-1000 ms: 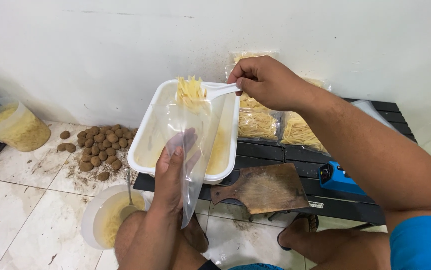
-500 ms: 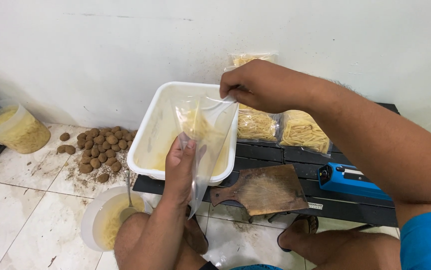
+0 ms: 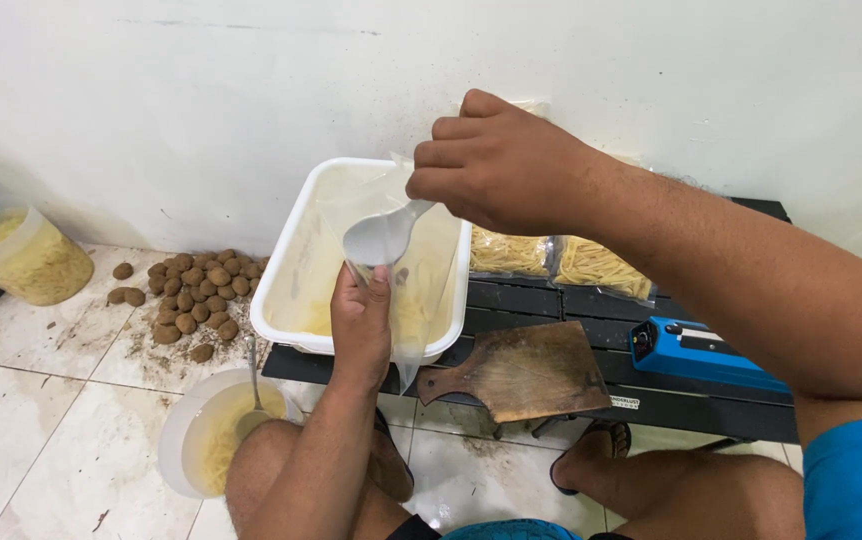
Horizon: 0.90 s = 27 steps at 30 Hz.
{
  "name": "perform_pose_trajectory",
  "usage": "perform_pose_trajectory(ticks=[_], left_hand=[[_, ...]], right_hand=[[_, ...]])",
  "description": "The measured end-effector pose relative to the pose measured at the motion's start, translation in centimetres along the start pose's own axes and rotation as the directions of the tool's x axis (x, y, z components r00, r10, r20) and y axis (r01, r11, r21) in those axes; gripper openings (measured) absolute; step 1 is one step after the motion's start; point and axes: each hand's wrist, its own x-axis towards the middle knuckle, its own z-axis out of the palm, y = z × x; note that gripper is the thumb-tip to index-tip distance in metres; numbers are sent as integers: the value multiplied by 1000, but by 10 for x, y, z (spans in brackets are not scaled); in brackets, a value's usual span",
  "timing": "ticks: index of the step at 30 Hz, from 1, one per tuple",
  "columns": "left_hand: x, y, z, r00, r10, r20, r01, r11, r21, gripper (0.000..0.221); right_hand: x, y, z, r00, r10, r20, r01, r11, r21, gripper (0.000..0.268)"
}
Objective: Filling a plastic pouch with shredded food items from a water-filled container using a ladle.
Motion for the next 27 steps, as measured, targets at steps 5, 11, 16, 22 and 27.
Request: perform_pose_trajectory(ticks=[5, 11, 16, 22, 27], left_hand=[[-5, -8, 0, 998, 39, -47, -35, 996, 81, 48], [-15, -16, -3, 994, 95, -55, -86, 984, 153, 42], [-38, -19, -8, 993, 98, -61, -107, 979, -176, 97], [-64, 11, 5, 861, -489, -138, 243, 635, -733, 78], [-55, -37, -25, 933, -356, -60, 156, 547, -822, 49]], right_hand=[[5, -11, -4, 981, 135, 143, -173, 937, 303, 26], [14, -15, -6, 957, 177, 230, -234, 939, 251, 12], [18, -12, -27, 988, 138, 73, -148, 977, 153, 12], [15, -17, -54, 983, 74, -168, -42, 982, 185, 15], [5, -25, -66, 994, 90, -61, -77, 978, 193, 19]])
